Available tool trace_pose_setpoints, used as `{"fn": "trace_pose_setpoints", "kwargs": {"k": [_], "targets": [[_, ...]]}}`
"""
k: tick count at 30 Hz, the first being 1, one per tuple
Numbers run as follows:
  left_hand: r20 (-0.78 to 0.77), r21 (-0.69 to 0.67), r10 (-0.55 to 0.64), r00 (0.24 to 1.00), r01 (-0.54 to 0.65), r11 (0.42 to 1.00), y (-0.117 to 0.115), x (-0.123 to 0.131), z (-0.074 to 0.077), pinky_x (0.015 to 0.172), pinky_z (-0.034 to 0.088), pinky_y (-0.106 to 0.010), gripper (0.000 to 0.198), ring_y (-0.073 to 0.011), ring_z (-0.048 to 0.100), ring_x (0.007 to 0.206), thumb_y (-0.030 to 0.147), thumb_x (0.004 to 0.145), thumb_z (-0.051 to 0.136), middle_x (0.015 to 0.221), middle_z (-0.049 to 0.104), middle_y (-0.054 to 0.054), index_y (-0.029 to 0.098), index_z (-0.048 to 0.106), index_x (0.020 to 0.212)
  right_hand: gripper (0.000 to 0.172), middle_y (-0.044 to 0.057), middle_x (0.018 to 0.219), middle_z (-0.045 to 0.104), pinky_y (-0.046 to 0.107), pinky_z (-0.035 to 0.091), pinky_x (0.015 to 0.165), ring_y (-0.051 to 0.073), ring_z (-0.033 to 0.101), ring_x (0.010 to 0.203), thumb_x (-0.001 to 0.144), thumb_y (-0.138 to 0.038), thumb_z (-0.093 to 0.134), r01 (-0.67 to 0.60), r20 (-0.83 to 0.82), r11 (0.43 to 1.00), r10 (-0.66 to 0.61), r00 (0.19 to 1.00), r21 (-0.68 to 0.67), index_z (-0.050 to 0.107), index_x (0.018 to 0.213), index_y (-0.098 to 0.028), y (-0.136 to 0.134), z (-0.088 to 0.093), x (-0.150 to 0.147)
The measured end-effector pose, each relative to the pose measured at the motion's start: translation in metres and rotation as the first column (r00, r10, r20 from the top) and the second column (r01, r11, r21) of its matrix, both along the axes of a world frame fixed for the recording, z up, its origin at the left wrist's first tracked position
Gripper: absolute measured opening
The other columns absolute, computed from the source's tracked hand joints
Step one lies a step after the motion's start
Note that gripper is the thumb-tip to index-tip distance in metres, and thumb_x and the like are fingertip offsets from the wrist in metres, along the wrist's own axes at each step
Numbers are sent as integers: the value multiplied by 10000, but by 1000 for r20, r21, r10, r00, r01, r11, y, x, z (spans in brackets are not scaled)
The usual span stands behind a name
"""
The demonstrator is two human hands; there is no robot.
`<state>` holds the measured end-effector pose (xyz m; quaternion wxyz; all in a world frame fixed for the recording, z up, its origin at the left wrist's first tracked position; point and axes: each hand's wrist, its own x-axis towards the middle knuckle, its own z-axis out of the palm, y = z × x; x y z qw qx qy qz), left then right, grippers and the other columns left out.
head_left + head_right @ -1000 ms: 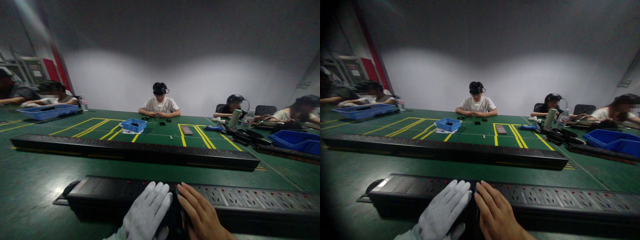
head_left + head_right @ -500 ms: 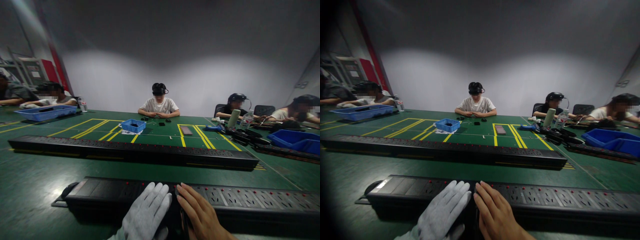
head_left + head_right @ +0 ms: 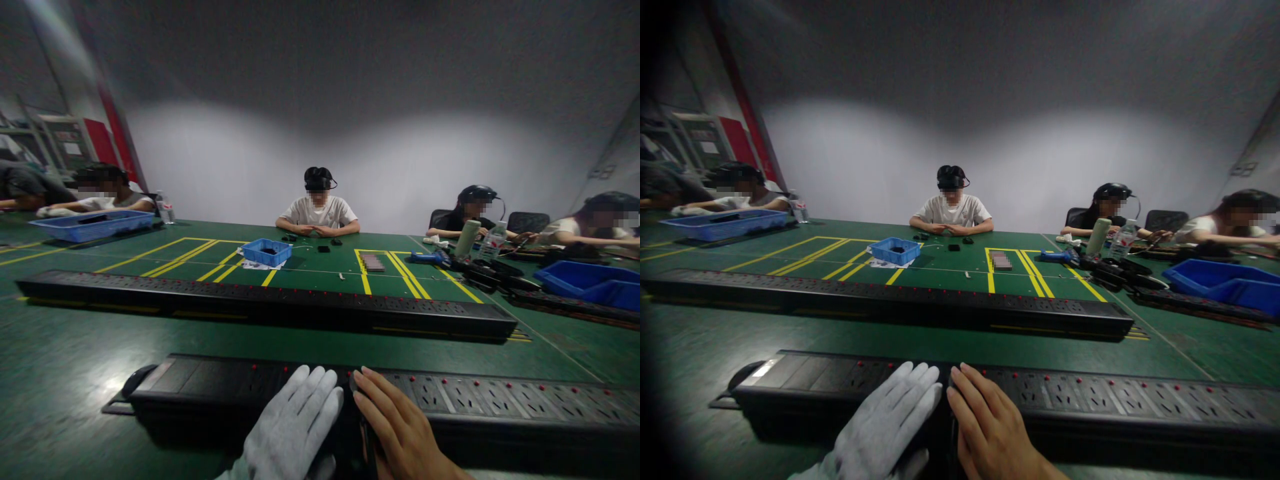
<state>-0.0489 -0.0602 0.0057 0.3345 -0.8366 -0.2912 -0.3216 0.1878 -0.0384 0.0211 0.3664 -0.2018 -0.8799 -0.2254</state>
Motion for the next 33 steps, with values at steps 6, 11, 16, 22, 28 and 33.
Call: {"fn": "trace_pose_setpoints", "kwargs": {"k": [6, 11, 16, 22, 28, 33], "targets": [[-1, 9, -8, 1000, 8, 1000, 2, -1, -1, 1050, 458, -485, 450, -354, 438, 1358, 274, 958, 389, 1396, 528, -210, 21, 584, 1275, 471, 143, 1326, 618, 359, 511, 1024, 255, 383, 1419, 818, -5, 409, 2, 6, 1000, -2, 1000, 0, 562, 1257, -82, 1, 0, 0], [-4, 2, -9, 1000, 9, 1000, 0, -1, -1, 1064, 450, -482, 455, -356, 442, 1356, 280, 959, 401, 1402, 520, -217, 14, 576, 1285, 489, 144, 1343, 609, 359, 511, 1027, 253, 387, 1418, 802, -2, 406, -8, 0, 1000, 8, 1000, 1, 561, 1260, -80, 2, 1, 0], [10, 13, -9, 1000, 9, 1000, 1, 0, 1, 1101, 417, -470, 444, -338, 462, 1345, 277, 963, 396, 1405, 522, -207, 24, 581, 1278, 498, 137, 1372, 591, 355, 500, 1046, 245, 392, 1416, 801, 4, 418, -12, -8, 1000, 12, 1000, -7, 559, 1269, -87, 0, 0, 1], [8, 23, 1, 1000, -1, 1000, 1, 0, 2, 1099, 426, -463, 453, -324, 455, 1353, 307, 974, 389, 1391, 541, -194, 37, 577, 1285, 500, 135, 1373, 591, 355, 507, 1041, 240, 400, 1411, 805, -6, 414, -15, -9, 1000, 15, 1000, -7, 549, 1280, -90, 1, 0, 1], [10, 2, 0, 1000, 0, 1000, 1, 0, -1, 1093, 423, -461, 448, -322, 457, 1347, 289, 956, 401, 1395, 538, -187, 39, 573, 1286, 484, 135, 1359, 602, 351, 504, 1045, 244, 397, 1414, 805, 4, 421, -11, -10, 1000, 11, 1000, -1, 568, 1257, -87, 1, -2, 1], [64, -1, -1, 998, 1, 1000, 7, 3, -10, 1117, 380, -445, 464, -299, 502, 1296, 368, 961, 412, 1361, 570, -160, 67, 588, 1266, 508, 126, 1396, 576, 355, 506, 1047, 234, 432, 1393, 815, -9, 433, 6, -12, 1000, -6, 1000, -17, 541, 1301, -109, 3, -5, 2]]}}
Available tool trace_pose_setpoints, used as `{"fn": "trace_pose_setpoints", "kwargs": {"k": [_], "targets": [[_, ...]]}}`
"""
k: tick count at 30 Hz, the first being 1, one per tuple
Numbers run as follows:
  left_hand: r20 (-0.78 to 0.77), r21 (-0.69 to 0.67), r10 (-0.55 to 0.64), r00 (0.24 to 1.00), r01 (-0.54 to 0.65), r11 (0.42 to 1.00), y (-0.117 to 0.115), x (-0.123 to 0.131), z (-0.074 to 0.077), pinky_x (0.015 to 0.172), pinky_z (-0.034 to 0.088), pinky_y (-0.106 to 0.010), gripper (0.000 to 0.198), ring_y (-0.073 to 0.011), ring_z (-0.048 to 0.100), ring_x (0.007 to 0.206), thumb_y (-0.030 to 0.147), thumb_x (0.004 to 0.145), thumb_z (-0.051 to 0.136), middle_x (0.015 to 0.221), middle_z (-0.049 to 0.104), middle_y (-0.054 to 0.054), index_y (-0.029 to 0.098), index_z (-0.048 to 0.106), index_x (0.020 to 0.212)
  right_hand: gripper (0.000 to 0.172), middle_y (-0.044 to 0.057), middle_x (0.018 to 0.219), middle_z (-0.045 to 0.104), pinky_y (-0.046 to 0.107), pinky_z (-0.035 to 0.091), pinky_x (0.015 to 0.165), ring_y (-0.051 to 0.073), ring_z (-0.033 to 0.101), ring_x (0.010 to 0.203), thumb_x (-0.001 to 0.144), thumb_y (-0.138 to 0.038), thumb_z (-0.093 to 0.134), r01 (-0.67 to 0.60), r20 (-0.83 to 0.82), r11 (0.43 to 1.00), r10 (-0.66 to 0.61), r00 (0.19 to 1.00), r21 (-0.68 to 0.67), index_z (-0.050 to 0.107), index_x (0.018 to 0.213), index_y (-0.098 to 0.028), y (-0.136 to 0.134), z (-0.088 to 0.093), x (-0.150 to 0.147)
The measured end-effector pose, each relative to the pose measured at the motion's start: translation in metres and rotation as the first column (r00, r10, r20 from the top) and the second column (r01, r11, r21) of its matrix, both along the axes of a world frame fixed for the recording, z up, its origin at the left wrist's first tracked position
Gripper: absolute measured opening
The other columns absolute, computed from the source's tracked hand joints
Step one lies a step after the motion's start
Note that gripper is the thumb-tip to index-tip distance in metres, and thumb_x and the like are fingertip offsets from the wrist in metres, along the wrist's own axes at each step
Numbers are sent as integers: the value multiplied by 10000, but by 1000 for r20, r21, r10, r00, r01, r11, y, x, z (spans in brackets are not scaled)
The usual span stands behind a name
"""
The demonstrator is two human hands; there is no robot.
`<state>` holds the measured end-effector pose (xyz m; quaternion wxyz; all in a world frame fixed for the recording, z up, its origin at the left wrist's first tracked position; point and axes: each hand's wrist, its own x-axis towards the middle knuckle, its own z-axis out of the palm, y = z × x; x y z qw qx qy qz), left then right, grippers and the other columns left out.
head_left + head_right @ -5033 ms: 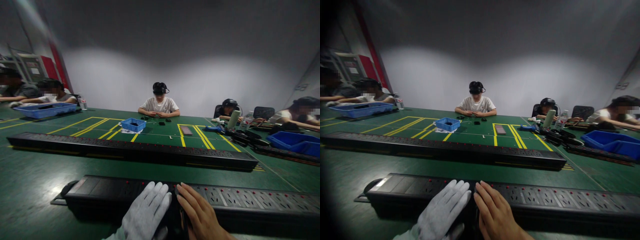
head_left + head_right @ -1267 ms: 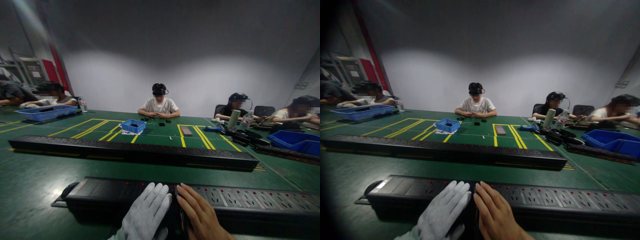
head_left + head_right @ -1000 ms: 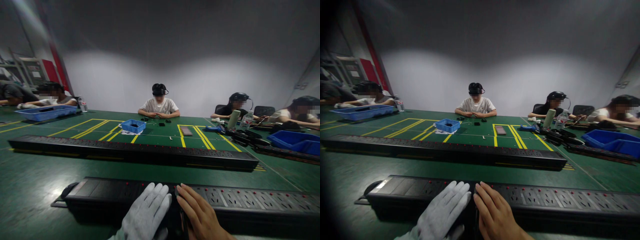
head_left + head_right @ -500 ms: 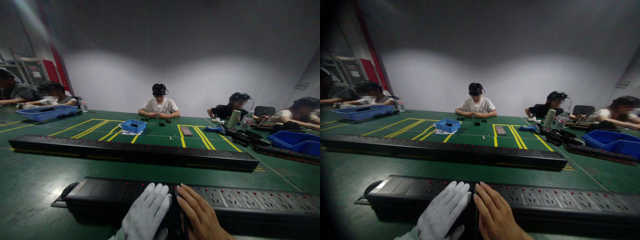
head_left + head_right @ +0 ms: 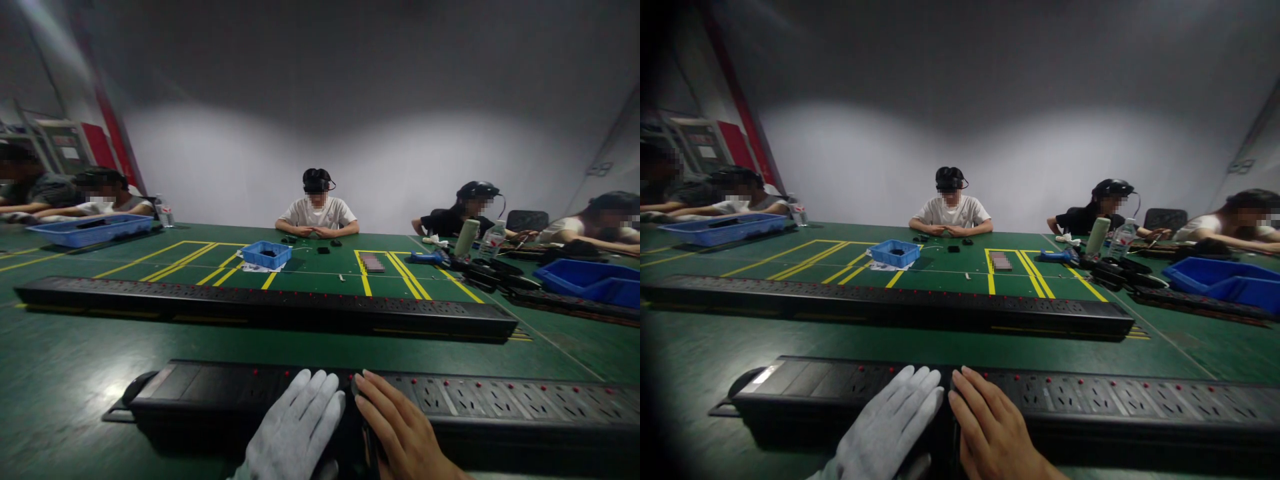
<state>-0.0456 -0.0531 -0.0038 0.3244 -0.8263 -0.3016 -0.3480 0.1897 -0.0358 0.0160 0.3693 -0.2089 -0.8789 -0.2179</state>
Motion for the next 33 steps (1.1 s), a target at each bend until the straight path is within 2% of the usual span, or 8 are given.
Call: {"fn": "trace_pose_setpoints", "kwargs": {"k": [4, 8, 11, 16, 18, 25, 30, 33], "targets": [[-13, 50, 2, 1000, -2, 999, 3, 1, -2, 1114, 378, -453, 457, -298, 521, 1274, 346, 965, 396, 1363, 560, -175, 57, 583, 1266, 517, 114, 1378, 593, 345, 516, 1034, 229, 455, 1376, 817, -9, 424, -2, -10, 1000, 2, 1000, 14, 531, 1310, -119, 1, 1, 0], [-34, 19, 11, 999, -11, 1000, 2, -2, 0, 1085, 409, -473, 453, -319, 507, 1293, 274, 958, 366, 1368, 551, -190, 43, 567, 1291, 517, 127, 1368, 599, 352, 507, 1046, 231, 453, 1378, 801, -2, 430, -22, -13, 1000, 22, 1000, 19, 539, 1295, -106, 1, 3, -1], [-76, 8, 8, 997, -7, 1000, 2, -2, -1, 1087, 409, -474, 461, -325, 499, 1302, 302, 971, 372, 1371, 546, -198, 36, 568, 1294, 497, 135, 1347, 614, 343, 510, 1040, 236, 438, 1388, 797, -1, 419, -27, -10, 999, 28, 1000, 33, 557, 1265, -92, 0, 5, -1], [23, 55, -8, 1000, 6, 998, 4, 1, -2, 1102, 401, -449, 476, -293, 529, 1266, 375, 992, 360, 1340, 580, -174, 61, 575, 1279, 537, 128, 1370, 597, 338, 507, 1043, 227, 466, 1368, 784, -16, 440, -20, 7, 999, 20, 1000, 31, 529, 1305, -109, 1, 4, 0], [-9, 65, -12, 1000, 13, 998, 3, 0, 0, 1105, 395, -450, 472, -299, 525, 1270, 359, 1010, 330, 1341, 579, -173, 53, 580, 1269, 553, 127, 1374, 595, 345, 513, 1037, 230, 480, 1358, 783, -15, 448, -19, 0, 999, 19, 1000, 29, 517, 1322, -115, 2, 1, 0], [-52, 41, 18, 999, -16, 999, -1, -3, 2, 1105, 390, -460, 440, -310, 496, 1306, 250, 989, 322, 1387, 545, -171, 50, 573, 1290, 536, 141, 1369, 593, 368, 533, 1014, 252, 442, 1385, 789, -12, 427, -35, -22, 999, 35, 999, 5, 529, 1307, -100, 3, -4, -1], [-18, 1, 5, 1000, -5, 1000, -6, -6, 1, 1108, 412, -447, 450, -281, 479, 1332, 179, 923, 367, 1406, 537, -155, 78, 557, 1319, 601, 139, 1409, 558, 379, 515, 1041, 251, 439, 1387, 762, -13, 453, -16, -18, 999, 15, 1000, -47, 488, 1356, -103, -2, -2, -1], [-53, -21, 11, 999, -12, 1000, -10, -9, 5, 1112, 414, -439, 461, -274, 448, 1360, 192, 949, 332, 1418, 533, -141, 78, 538, 1346, 618, 144, 1416, 551, 398, 511, 1047, 255, 445, 1383, 768, -23, 460, -16, -6, 998, 16, 1000, -62, 460, 1381, -104, -4, 0, -1]]}}
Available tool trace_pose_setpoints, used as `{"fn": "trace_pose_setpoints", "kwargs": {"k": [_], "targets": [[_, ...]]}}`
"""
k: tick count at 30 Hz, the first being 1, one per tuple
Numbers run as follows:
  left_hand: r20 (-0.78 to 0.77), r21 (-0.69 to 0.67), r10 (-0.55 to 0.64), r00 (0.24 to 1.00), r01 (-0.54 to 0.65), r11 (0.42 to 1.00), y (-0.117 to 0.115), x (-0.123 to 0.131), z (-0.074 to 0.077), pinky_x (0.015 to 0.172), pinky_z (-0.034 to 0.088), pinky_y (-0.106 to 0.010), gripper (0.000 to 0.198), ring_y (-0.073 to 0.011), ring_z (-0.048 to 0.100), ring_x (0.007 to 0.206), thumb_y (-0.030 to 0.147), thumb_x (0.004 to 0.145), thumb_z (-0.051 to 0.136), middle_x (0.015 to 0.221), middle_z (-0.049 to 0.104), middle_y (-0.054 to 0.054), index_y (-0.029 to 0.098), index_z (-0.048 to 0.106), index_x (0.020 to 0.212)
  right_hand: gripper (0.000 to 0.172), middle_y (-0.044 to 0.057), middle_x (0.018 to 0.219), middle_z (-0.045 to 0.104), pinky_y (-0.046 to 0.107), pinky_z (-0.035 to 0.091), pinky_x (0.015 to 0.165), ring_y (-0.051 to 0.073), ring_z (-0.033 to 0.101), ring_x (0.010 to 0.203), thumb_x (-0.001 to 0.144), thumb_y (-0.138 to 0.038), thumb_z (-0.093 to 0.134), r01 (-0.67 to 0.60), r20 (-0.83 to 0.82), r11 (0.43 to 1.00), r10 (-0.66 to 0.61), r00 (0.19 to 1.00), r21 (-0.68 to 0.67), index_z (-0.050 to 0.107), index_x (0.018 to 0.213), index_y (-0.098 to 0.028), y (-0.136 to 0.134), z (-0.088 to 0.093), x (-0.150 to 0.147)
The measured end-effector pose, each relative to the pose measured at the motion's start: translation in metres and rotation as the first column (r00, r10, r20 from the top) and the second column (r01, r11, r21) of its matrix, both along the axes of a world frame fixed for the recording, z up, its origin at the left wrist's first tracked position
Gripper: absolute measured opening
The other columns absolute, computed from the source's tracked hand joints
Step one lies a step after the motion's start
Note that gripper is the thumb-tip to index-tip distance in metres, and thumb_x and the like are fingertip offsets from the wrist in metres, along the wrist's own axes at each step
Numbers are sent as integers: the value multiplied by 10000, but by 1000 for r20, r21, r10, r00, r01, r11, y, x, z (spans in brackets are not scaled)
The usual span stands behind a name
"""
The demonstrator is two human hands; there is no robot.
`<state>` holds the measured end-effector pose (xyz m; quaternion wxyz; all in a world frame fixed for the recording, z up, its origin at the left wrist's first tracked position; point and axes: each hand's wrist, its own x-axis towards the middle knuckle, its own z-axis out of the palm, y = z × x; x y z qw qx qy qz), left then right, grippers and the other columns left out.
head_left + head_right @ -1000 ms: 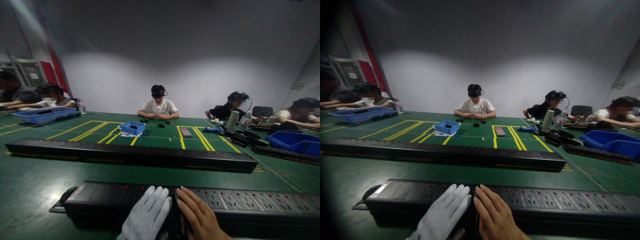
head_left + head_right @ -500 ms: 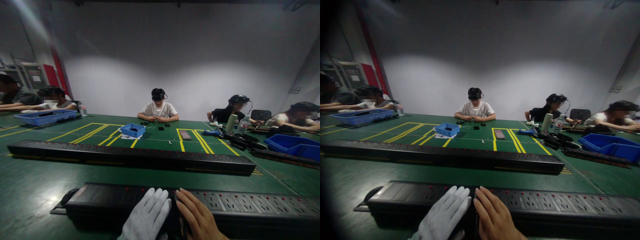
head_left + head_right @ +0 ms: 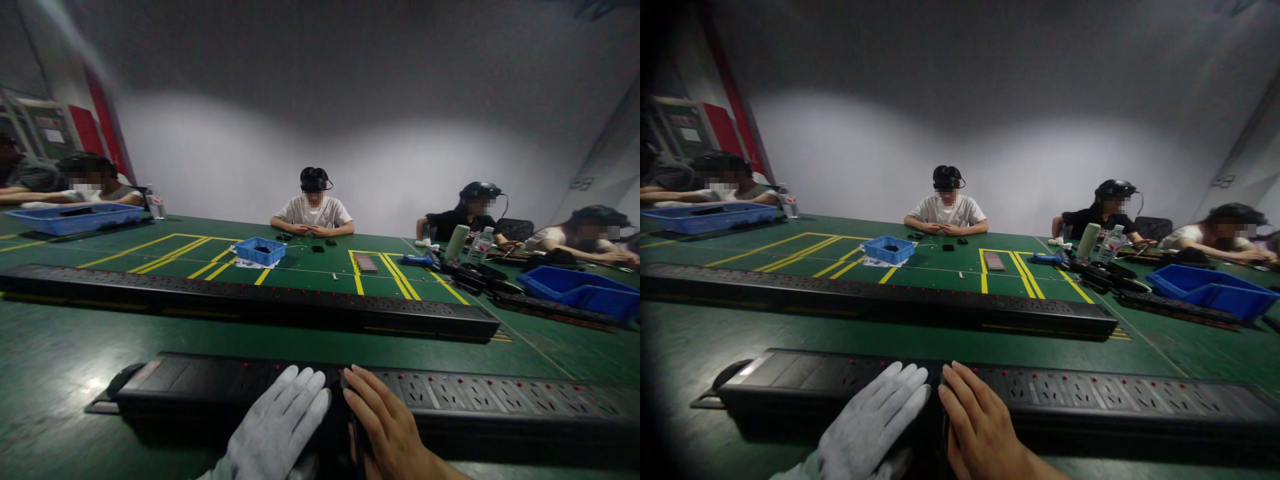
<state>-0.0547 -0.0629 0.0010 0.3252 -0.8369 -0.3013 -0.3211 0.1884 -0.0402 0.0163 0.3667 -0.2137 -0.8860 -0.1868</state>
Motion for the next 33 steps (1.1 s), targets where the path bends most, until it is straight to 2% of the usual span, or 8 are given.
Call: {"fn": "trace_pose_setpoints", "kwargs": {"k": [10, 16, 23, 26, 28, 31, 32, 33], "targets": [[-27, 40, -2, 1000, 3, 999, 2, -4, 6, 1160, 327, -449, 428, -279, 475, 1337, 216, 1007, 299, 1385, 559, -133, 91, 599, 1285, 536, 169, 1338, 605, 381, 520, 1031, 264, 388, 1416, 759, -6, 417, -49, 29, 997, 47, 998, 65, 521, 1283, -54, 7, 6, 2], [-27, 33, 7, 1000, -6, 999, -1, -5, 7, 1163, 326, -430, 463, -267, 474, 1337, 234, 1031, 238, 1393, 551, -133, 90, 593, 1292, 482, 161, 1315, 626, 367, 541, 998, 262, 422, 1394, 797, -22, 393, -37, 24, 995, 35, 999, 93, 542, 1253, -68, 6, 5, 0], [2, 46, 27, 1000, -27, 999, 8, -1, -12, 1191, 271, -451, 359, -250, 496, 1309, 149, 987, 380, 1380, 561, -108, 124, 597, 1272, 450, 127, 1278, 656, 338, 561, 966, 246, 466, 1366, 807, -17, 423, -8, -43, 990, 15, 999, 140, 577, 1221, -105, 10, -5, -2], [2, 32, 33, 999, -33, 999, 10, 0, -16, 1172, 304, -468, 367, -261, 490, 1311, 130, 980, 371, 1351, 580, -109, 117, 589, 1275, 463, 129, 1288, 648, 346, 555, 976, 248, 464, 1367, 799, -2, 423, -10, -34, 990, 15, 999, 138, 576, 1224, -102, 11, -5, -2], [-3, 35, 22, 1000, -22, 999, 8, 0, -11, 1153, 337, -466, 380, -267, 486, 1311, 172, 993, 349, 1348, 581, -121, 103, 576, 1289, 481, 134, 1307, 633, 356, 546, 988, 255, 454, 1374, 793, 3, 428, 4, -26, 993, -1, 1000, 114, 563, 1244, -97, 9, -4, -2], [4, 37, -26, 1000, 26, 999, -1, -2, 8, 1129, 371, -433, 418, -278, 481, 1313, 274, 997, 341, 1336, 586, -139, 78, 587, 1273, 527, 147, 1363, 586, 393, 523, 1020, 268, 426, 1391, 794, 3, 423, 16, -2, 999, -16, 1000, 46, 522, 1304, -82, 4, -4, -1], [-14, -29, 3, 1000, -3, 1000, -5, -3, 14, 1129, 371, -416, 410, -275, 462, 1332, 250, 971, 382, 1360, 573, -130, 83, 579, 1289, 540, 153, 1384, 565, 409, 514, 1032, 273, 415, 1397, 798, 2, 420, 15, 3, 1000, -15, 1000, 23, 503, 1326, -78, 3, -4, -1], [-32, -39, 0, 999, -1, 999, -9, -3, 20, 1117, 383, -410, 418, -273, 467, 1329, 208, 939, 399, 1359, 575, -129, 79, 575, 1295, 553, 157, 1403, 546, 422, 505, 1042, 276, 406, 1403, 802, 4, 417, 15, 7, 1000, -15, 1000, 3, 486, 1345, -77, 1, -4, -1]]}}
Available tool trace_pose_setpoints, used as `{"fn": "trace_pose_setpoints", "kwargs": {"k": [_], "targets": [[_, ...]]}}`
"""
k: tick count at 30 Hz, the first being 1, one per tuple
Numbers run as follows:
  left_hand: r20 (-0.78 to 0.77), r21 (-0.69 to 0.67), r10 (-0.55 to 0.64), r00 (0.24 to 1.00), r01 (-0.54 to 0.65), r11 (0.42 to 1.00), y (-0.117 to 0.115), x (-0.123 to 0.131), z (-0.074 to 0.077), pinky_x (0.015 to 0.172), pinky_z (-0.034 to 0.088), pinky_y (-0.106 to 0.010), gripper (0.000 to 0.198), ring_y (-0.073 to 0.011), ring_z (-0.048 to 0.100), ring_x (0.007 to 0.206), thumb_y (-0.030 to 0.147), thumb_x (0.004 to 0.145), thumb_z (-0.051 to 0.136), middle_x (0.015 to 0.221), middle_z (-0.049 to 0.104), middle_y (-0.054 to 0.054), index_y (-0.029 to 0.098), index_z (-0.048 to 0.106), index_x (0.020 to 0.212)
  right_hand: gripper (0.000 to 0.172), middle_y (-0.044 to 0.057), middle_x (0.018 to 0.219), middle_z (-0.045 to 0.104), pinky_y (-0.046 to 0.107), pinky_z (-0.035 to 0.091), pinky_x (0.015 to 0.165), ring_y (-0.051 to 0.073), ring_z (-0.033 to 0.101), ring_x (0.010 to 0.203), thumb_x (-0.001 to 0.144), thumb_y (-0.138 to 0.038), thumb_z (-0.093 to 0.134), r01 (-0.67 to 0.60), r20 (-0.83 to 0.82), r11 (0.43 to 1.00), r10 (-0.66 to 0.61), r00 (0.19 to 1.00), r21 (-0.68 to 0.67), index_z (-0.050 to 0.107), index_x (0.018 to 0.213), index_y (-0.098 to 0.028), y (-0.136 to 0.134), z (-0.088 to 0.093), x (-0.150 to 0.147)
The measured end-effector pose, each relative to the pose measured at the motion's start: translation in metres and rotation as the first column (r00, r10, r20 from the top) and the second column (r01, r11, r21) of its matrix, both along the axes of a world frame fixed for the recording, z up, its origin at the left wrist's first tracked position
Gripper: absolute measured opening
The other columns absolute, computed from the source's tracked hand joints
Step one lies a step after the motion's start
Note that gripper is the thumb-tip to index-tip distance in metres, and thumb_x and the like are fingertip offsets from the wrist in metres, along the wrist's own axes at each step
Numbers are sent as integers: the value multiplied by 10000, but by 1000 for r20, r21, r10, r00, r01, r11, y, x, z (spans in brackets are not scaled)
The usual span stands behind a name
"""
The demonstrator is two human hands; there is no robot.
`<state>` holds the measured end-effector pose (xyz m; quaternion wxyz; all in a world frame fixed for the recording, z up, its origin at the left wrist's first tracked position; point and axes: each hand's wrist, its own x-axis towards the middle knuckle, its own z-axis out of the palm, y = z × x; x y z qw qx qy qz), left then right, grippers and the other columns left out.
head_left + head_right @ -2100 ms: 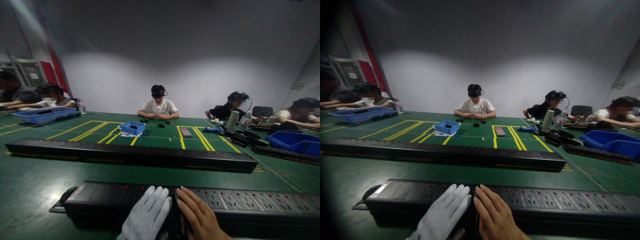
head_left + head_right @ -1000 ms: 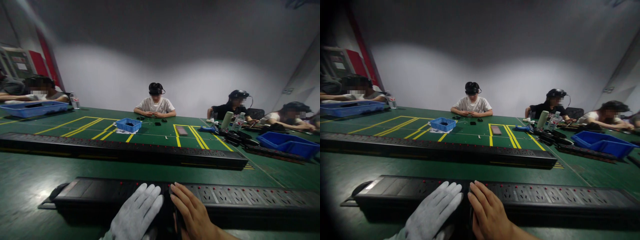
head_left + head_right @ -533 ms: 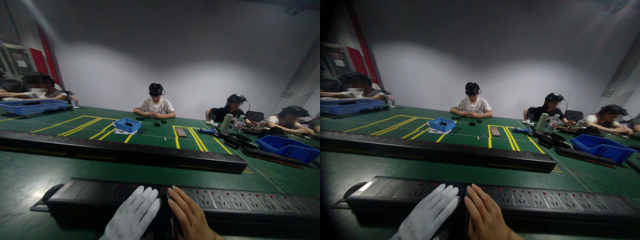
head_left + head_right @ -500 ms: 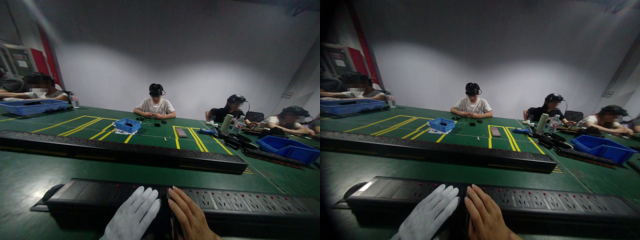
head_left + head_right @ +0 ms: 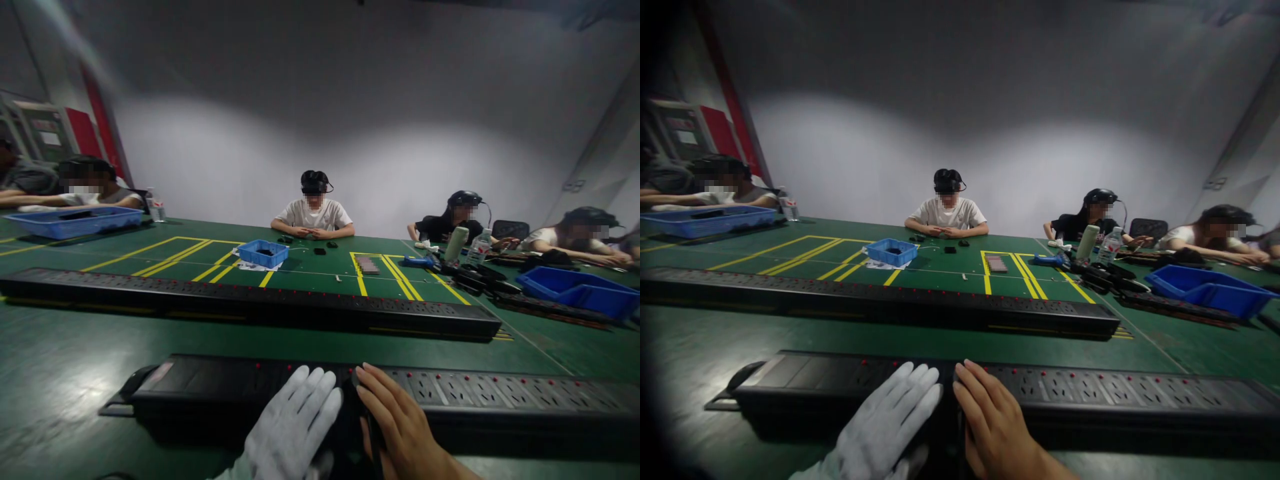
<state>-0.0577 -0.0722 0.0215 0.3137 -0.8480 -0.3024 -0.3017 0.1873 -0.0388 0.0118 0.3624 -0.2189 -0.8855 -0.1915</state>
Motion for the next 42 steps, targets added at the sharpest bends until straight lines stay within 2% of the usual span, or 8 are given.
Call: {"fn": "trace_pose_setpoints", "kwargs": {"k": [3, 8, 13, 17, 22, 27, 34, 42], "targets": [[9, -48, 19, 1000, -19, 999, -7, 1, 8, 1100, 394, -412, 467, -267, 458, 1336, 154, 876, 428, 1376, 565, -129, 73, 553, 1318, 584, 156, 1435, 510, 439, 490, 1057, 277, 387, 1412, 812, 16, 415, -2, -6, 1000, 2, 1000, -22, 446, 1385, -88, -1, -2, 0], [122, 10, -8, 992, 7, 1000, -6, 5, 3, 1089, 399, -408, 460, -266, 449, 1340, 183, 861, 453, 1352, 585, -121, 84, 566, 1296, 599, 159, 1453, 485, 447, 482, 1062, 284, 377, 1416, 817, 24, 417, -16, -5, 999, 16, 1000, -29, 428, 1406, -84, 0, -3, 0], [28, 7, 29, 999, -29, 1000, -2, 3, 3, 1092, 393, -404, 443, -273, 464, 1327, 207, 865, 482, 1331, 601, -117, 91, 581, 1281, 564, 157, 1432, 509, 416, 477, 1069, 261, 398, 1405, 830, 27, 408, -17, -18, 999, 17, 1000, -28, 456, 1381, -76, 0, -1, 0], [99, 75, -18, 995, 11, 997, 9, 4, -10, 1113, 356, -465, 448, -304, 469, 1311, 350, 888, 506, 1281, 625, -117, 100, 589, 1250, 528, 143, 1370, 570, 375, 488, 1060, 238, 427, 1389, 832, 29, 418, -20, -36, 1000, 21, 999, 20, 499, 1340, -86, 1, 4, -1], [122, 69, 28, 992, -37, 997, 17, 8, -24, 1103, 361, -491, 475, -320, 459, 1318, 393, 852, 536, 1311, 604, -113, 147, 584, 1255, 514, 143, 1334, 601, 364, 505, 1040, 235, 446, 1378, 835, 21, 415, -25, -26, 998, 27, 999, 55, 516, 1325, -94, 4, 6, -1], [166, 82, 51, 985, -66, 994, 10, 9, -15, 1078, 389, -430, 456, -287, 468, 1318, 324, 857, 508, 1333, 584, -140, 136, 576, 1267, 513, 148, 1355, 584, 371, 505, 1040, 242, 435, 1385, 827, 28, 421, -25, -19, 999, 26, 999, 33, 522, 1317, -88, 2, 6, 0], [63, -28, 102, 993, -101, 995, -5, 6, 4, 1065, 421, -428, 440, -282, 502, 1291, 203, 868, 493, 1324, 599, -127, 118, 569, 1293, 528, 149, 1375, 572, 385, 501, 1049, 252, 424, 1393, 829, 14, 425, -11, -9, 1000, 11, 1000, 10, 500, 1341, -90, -1, 5, 1], [92, -5, 83, 992, -83, 997, 0, 6, -1, 1075, 414, -432, 451, -290, 477, 1310, 238, 876, 505, 1324, 590, -141, 110, 557, 1305, 549, 140, 1391, 566, 390, 503, 1051, 251, 428, 1393, 819, 18, 418, -7, -12, 1000, 7, 1000, 3, 495, 1350, -100, 0, 6, -1]]}}
